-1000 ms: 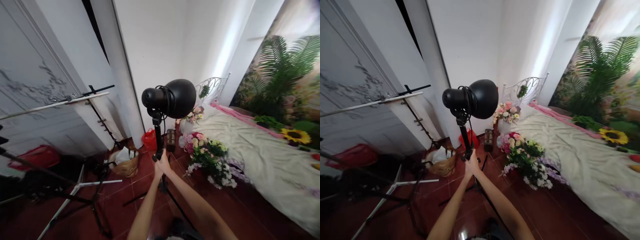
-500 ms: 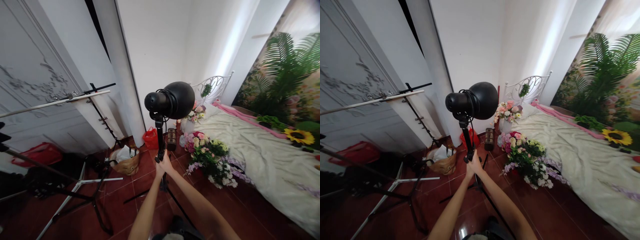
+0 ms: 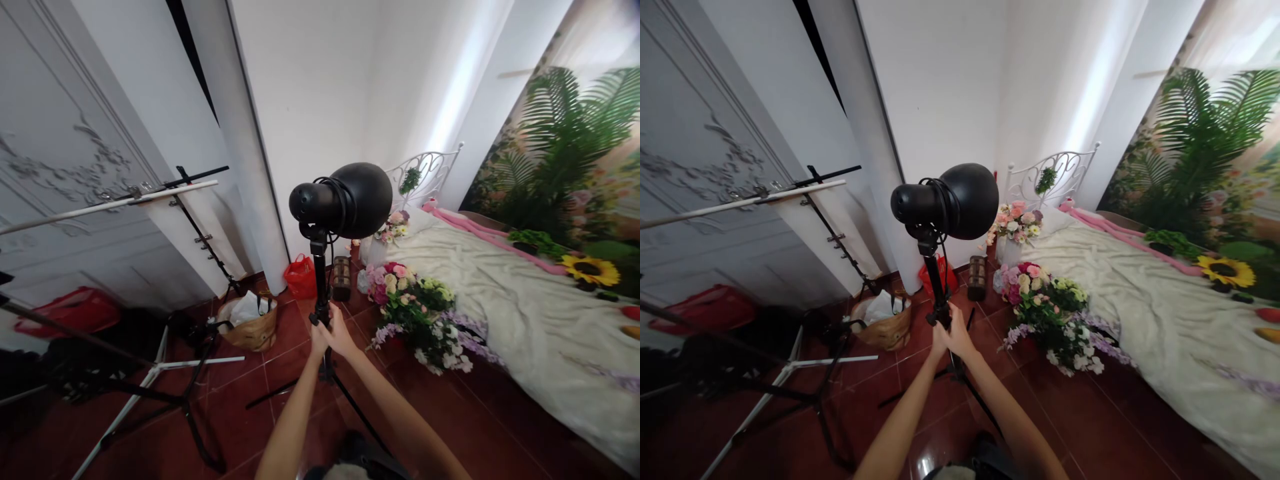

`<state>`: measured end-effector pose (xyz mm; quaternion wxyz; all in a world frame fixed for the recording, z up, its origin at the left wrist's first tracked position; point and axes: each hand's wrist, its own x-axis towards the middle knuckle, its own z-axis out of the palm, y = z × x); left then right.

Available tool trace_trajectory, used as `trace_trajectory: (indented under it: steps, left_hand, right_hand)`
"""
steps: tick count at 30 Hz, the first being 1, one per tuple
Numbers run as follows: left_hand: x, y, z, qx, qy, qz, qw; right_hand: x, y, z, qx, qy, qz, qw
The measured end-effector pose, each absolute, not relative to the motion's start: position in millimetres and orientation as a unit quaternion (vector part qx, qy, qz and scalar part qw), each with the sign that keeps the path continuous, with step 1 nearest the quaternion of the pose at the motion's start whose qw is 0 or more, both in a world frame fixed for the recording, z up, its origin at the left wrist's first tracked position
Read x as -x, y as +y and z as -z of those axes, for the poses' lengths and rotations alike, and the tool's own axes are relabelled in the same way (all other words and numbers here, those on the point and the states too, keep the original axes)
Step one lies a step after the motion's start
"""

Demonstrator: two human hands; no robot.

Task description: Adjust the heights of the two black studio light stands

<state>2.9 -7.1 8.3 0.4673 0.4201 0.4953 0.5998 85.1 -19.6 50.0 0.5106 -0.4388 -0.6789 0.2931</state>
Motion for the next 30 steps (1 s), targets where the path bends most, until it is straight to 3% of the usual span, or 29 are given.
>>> trace_trajectory:
  steps: [9,22,30]
  left_hand:
    - [-6,-2,6,-0.454,0.537,-0.58,0.412]
    - [-7,-5,-3,-0.443,0.535,-0.581,0.424]
    - [-7,-7,-8,-0.447,0.539,-0.57,0.43]
  right_hand:
    - [-135,-18,9,0.473,-0.661,-0.336,0.476]
    - [-156,-3,-4,0.453,-0.749,-0.27,0.4]
    - [-145,12,-8,0.49,-0.704,-0.276,0.433]
